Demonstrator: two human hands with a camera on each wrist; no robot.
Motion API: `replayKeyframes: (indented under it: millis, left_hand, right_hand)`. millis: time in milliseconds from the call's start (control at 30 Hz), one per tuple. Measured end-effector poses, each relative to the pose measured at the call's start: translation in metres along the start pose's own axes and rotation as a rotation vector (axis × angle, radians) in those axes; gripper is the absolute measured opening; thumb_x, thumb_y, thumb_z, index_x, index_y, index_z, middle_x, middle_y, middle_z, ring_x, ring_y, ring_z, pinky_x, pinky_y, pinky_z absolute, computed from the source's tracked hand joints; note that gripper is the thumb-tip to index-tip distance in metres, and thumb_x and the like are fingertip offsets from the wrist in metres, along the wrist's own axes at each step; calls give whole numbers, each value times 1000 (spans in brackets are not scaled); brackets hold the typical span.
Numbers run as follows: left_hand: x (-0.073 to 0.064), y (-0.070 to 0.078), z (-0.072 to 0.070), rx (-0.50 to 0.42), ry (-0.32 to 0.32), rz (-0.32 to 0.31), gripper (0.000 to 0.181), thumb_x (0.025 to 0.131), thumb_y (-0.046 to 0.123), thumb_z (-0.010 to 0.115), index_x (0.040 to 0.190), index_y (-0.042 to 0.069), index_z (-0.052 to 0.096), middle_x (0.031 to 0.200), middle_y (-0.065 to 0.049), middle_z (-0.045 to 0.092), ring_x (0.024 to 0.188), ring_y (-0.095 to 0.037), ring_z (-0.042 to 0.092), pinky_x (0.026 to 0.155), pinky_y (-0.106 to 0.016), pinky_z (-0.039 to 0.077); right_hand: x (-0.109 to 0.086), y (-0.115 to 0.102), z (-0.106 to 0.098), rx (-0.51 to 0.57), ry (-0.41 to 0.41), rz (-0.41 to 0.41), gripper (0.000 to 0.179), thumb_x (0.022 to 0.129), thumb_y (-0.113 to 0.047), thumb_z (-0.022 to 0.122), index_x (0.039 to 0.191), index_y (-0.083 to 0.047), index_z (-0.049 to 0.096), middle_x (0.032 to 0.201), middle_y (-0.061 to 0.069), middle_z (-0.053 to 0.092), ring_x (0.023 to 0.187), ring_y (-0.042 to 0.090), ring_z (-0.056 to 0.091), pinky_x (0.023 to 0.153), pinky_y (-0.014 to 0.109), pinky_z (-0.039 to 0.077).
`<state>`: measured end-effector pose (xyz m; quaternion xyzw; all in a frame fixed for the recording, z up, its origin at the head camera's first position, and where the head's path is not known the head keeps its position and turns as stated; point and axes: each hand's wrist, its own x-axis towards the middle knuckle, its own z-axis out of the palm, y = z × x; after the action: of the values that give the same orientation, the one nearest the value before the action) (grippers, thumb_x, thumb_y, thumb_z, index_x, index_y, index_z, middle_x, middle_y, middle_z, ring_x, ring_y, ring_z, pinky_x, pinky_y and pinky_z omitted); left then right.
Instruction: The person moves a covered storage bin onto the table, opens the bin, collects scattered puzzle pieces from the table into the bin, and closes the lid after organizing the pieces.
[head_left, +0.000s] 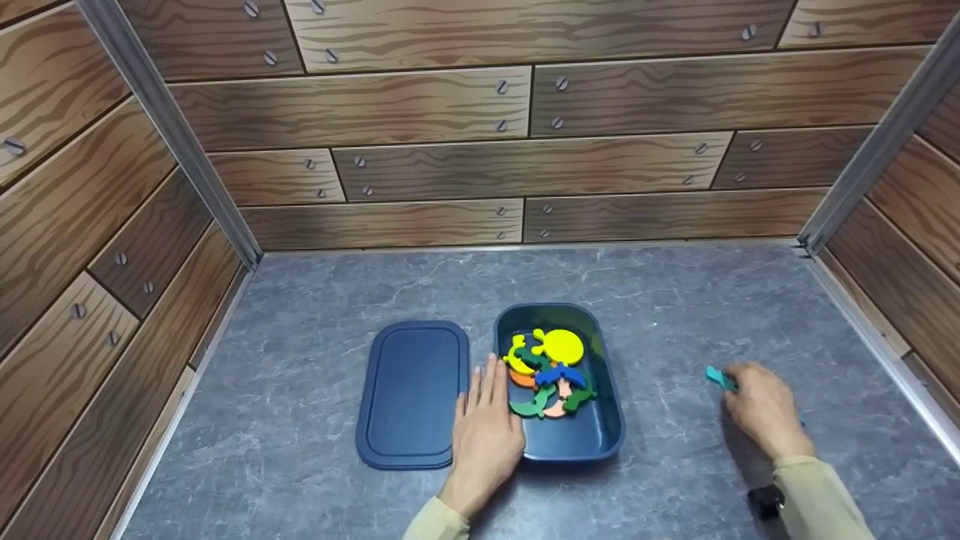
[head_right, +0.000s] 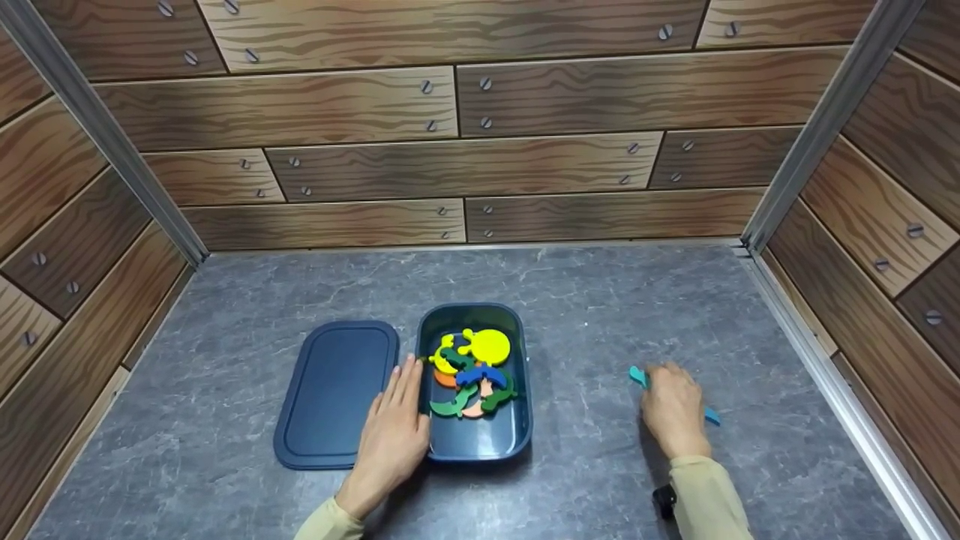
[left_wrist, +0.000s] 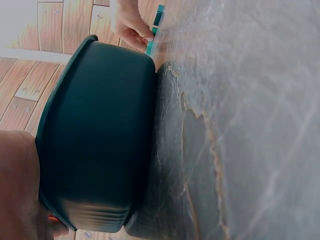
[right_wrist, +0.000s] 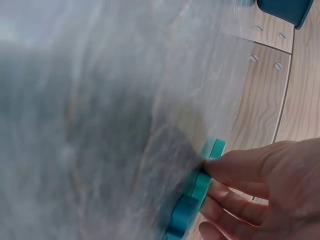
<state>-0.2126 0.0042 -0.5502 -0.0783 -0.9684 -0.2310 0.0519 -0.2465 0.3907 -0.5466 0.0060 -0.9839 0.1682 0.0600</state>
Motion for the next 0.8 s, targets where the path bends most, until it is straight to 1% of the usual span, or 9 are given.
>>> replayKeyframes:
  millis: [133,233,367,567,667,800]
  left_hand:
    - [1,0,1,-3,-4,-4,66,97,22,50,158,13,25,164,1,13,148,-26,18,112,-56,26]
    - [1,0,1,-5,-2,-6,67,97,22,51,158,13,25,164,1,13,148,-26,17,112,-56,26]
    - [1,0,1,-6,4,-2,67,97,22,51,157,13,25,164,1,13,148,-26,17,112,-56,26]
    - [1,-1,1,-3,6,5,66,97,20,50,157,12,25,164,0,14,148,-26,17,112,-56,26]
    - [1,-1,1,-5,8,5,66,96,20,50,157,12,26,164,0,14,148,-26,17,112,-56,26]
    - [1,-2,2,-16,10,8,65,96,19,49,157,12,26,164,0,13,148,-26,18,112,-56,26]
  right_hand:
    - [2,-1,-3,-6,-36,19,28,83,6,63,109,18,63,96,34,60,84,50,60,70,61,48]
    - [4,-4,-5,-26,-60,31,24,82,5,64,104,16,64,89,30,62,79,47,60,66,60,48]
    - [4,-7,-7,-35,-74,39,20,83,4,64,100,13,66,83,25,62,75,43,60,64,58,47]
    - [2,-6,-6,-29,-85,44,26,86,1,68,109,13,67,88,27,62,75,39,60,65,56,48]
    - [0,-7,-6,-40,-91,34,29,86,-2,70,112,12,67,86,27,62,70,35,59,61,52,49]
    - [-3,-7,-5,-62,-72,6,32,86,-3,71,114,13,66,84,25,60,65,32,57,56,48,48]
